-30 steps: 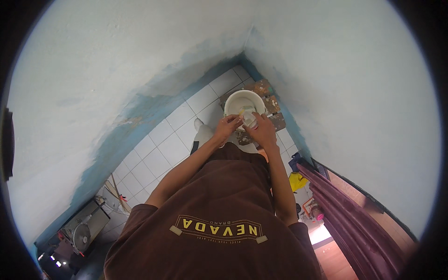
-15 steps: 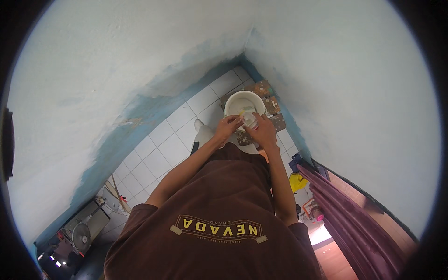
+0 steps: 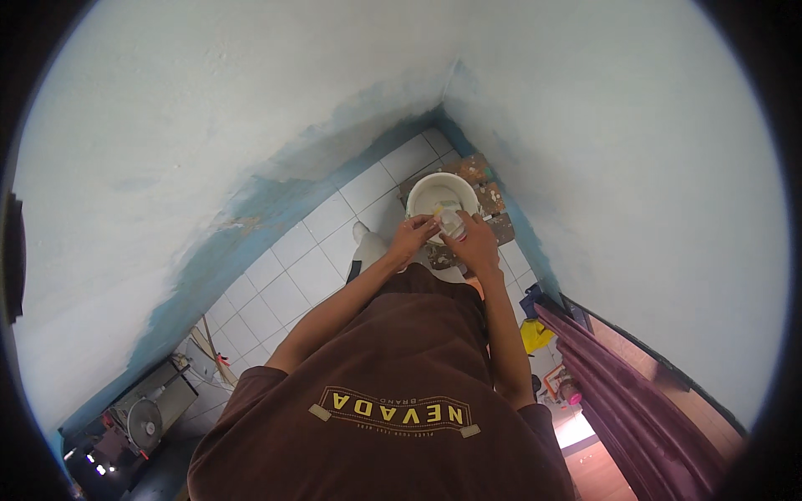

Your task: The person scrapes white powder from an orange chair and a plastic bag into a small bucket, then adds liquid from a bottle and mixes the contents by hand to create a paste.

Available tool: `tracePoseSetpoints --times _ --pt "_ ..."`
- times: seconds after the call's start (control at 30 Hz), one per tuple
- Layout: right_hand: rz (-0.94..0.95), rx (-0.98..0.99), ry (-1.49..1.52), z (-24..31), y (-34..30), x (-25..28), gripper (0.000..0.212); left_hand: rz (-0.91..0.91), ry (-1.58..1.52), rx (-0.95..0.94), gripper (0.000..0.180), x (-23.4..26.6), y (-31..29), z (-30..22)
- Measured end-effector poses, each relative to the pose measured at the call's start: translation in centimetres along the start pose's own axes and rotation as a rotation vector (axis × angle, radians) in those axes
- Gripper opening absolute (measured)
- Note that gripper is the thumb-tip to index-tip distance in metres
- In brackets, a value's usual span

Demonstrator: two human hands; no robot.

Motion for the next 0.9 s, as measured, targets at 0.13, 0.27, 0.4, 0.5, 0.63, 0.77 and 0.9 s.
tracePoseSetpoints --times 0.13,0.27,0.4,0.5,0.63,0.77,0.9 --pt "0.004 0.013 0.000 0.1 0.1 -0.1 0.059 -0.041 -0.024 -0.034 0.048 0.3 0.1 0.0" --pt "0.023 -0.006 -0.014 0.0 0.2 0.0 0.060 -0.017 -0.035 0.015 0.032 0.2 0.4 0.5" --pt "0.033 -0.031 -0.024 -0.2 0.2 -0.2 0.063 -0.002 -0.049 -0.006 0.033 0.3 0.6 0.6" --pt "0.021 -0.015 -0.027 -0.6 0.2 -0.3 0.064 0.004 -0.052 -0.012 0.035 -0.1 0.3 0.1" --pt "-0.036 0.046 0.010 0.1 0.2 -0.2 0.063 -0.045 0.056 -0.068 0.042 0.6 -0.1 -0.8" --pt "-0.066 0.054 0.081 -0.8 0.2 -0.3 0.063 -0.063 0.131 -0.095 0.044 -0.1 -0.8 -2.4" --pt "-0.152 0.110 0.175 -0.3 -0.4 0.9 0.061 -0.077 0.215 -0.155 0.040 -1.2 -1.8 -4.5"
Point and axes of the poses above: each hand's wrist, its own y-axis towards the middle knuckle, its own x-axis out of the back of the hand, z = x × y, the point moved 10 cm from there along y, towards the middle knuckle, and after that the axes turned 3 degrees about y, right-handed, at the moved point
